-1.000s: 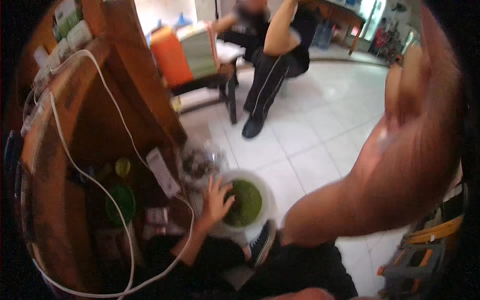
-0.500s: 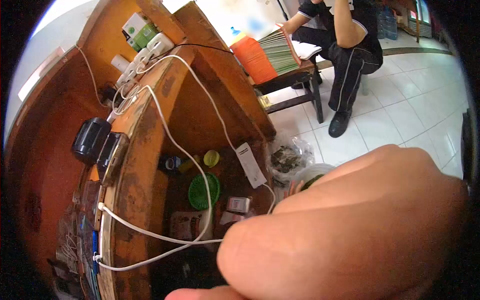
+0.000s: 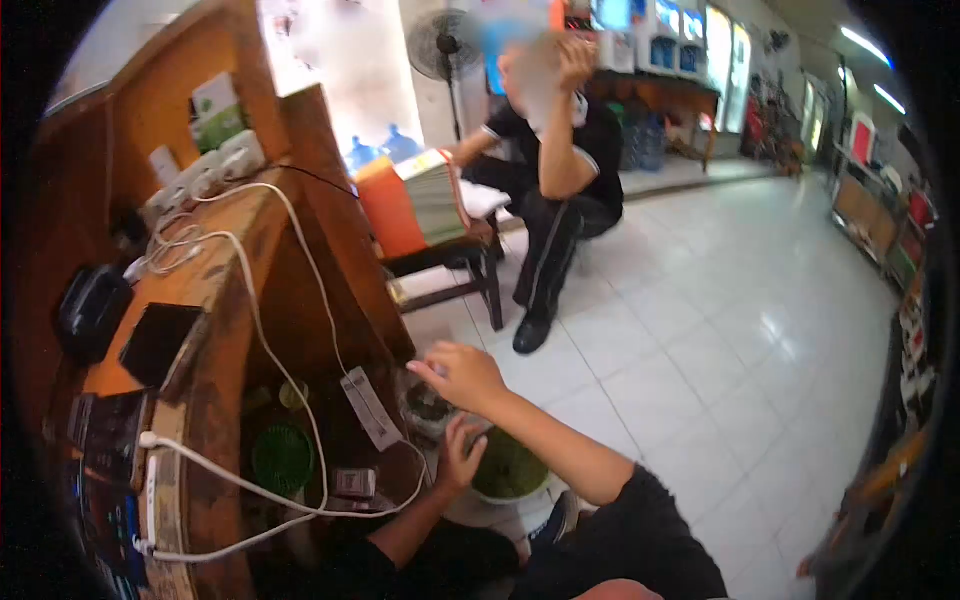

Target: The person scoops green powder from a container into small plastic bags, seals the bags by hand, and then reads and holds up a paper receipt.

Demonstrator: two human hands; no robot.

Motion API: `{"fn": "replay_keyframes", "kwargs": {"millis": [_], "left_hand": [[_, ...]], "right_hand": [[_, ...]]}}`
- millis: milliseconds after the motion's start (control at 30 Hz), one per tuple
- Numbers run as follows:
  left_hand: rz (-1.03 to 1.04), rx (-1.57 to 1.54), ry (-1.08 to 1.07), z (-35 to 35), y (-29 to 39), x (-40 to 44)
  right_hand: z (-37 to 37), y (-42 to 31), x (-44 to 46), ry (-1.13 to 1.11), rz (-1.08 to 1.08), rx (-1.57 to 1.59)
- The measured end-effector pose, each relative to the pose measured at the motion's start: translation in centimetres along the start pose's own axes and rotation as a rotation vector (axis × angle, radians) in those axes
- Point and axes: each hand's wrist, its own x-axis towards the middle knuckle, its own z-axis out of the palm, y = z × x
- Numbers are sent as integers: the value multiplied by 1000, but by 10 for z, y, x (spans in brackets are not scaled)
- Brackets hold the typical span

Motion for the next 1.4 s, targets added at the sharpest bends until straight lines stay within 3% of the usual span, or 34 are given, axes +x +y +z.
{"fn": "replay_keyframes", "kwargs": {"millis": [67, 100, 133, 200, 233, 300, 467, 567, 667, 767, 933, 1033, 1267, 1300, 1333, 1400], "left_hand": [[-2, -248, 6, -20, 37, 17], [-134, -569, -37, -13, 22, 10], [-114, -579, -76, -5, 20, 7], [-380, -866, -146, 3, 22, -9], [-378, -872, -179, 8, 19, -16], [-406, -634, -313, 19, 16, -30], [-508, -815, -297, 20, 43, -10], [-410, -664, -311, 13, 56, -2], [-442, -771, -263, 16, 58, -8], [-471, -697, -171, 10, 44, -16], [-465, -654, -33, 8, 39, -9], [-499, -566, 47, 3, 42, 0], [-500, -636, 200, -12, 50, 2], [-416, -440, 176, -20, 61, 5], [-412, -434, 217, -27, 67, 7], [2, -60, 141, -38, 75, 10]], "right_hand": [[40, 37, -66, 1, 205, 96], [47, 51, -97, 0, 295, 117], [54, 64, -126, 25, 380, 144], [61, 77, -171, 44, 497, 180], [71, 84, -190, 109, 466, 223], [73, 91, -212, 190, 474, 319], [72, 93, -208, 266, 489, 538], [72, 92, -201, 262, 521, 651], [60, 87, -201, 193, 406, 505], [53, 74, -199, 74, 452, 497], [50, 80, -197, 224, 471, 484], [41, 84, -195, 118, 599, 450], [42, 93, -188, 11, 607, 595], [36, 89, -181, 20, 567, 523], [30, 85, -174, -6, 535, 528], [15, 78, -163, -1, 349, 271]]}}
